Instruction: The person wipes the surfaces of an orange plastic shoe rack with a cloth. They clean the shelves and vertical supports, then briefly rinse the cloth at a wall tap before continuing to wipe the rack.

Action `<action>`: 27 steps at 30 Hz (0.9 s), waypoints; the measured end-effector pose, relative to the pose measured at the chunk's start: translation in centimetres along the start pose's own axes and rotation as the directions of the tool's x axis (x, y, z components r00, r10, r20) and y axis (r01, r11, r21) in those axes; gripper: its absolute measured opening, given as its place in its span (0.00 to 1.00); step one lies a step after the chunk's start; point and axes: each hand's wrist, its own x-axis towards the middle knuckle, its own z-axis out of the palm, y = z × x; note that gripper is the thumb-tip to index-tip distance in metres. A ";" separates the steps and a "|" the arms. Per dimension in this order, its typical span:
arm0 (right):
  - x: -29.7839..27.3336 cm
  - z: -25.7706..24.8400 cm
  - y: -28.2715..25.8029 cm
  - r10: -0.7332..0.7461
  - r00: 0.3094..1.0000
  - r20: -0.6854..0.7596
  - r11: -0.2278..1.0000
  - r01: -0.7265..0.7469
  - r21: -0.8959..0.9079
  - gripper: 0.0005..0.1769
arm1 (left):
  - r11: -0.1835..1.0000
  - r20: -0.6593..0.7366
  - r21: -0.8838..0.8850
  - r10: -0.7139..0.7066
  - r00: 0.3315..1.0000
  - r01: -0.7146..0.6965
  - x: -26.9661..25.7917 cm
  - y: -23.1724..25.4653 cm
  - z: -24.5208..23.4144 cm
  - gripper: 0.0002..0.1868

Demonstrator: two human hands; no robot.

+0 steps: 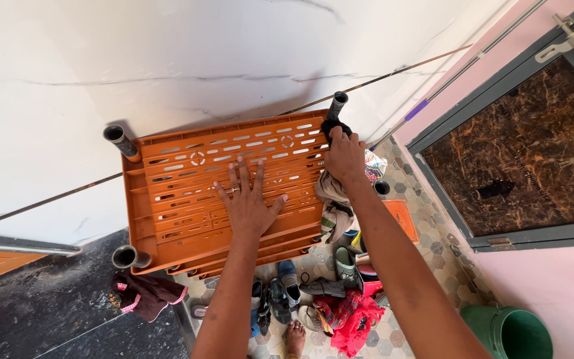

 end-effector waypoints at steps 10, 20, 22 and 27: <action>-0.7 3.2 0.4 -0.004 0.986 -0.167 1.000 0.009 0.026 0.29 | 0.999 -0.061 -0.026 0.020 0.998 -0.021 -0.5 -0.5 0.3 0.55; -1.7 2.9 -0.2 -0.025 0.976 -0.215 0.995 0.004 -0.095 0.19 | 0.999 -0.053 -0.027 0.020 0.998 -0.021 -1.0 -0.7 0.2 0.56; -2.2 2.7 -1.0 0.003 0.973 -0.232 0.992 -0.033 -0.125 0.18 | 1.000 -0.032 -0.021 0.015 0.999 -0.016 -1.1 -0.8 0.2 0.56; -4.4 0.7 -3.1 0.021 0.954 -0.300 0.998 -0.036 -0.046 0.19 | 1.000 -0.048 0.009 0.008 0.999 -0.008 -1.1 -1.2 0.0 0.56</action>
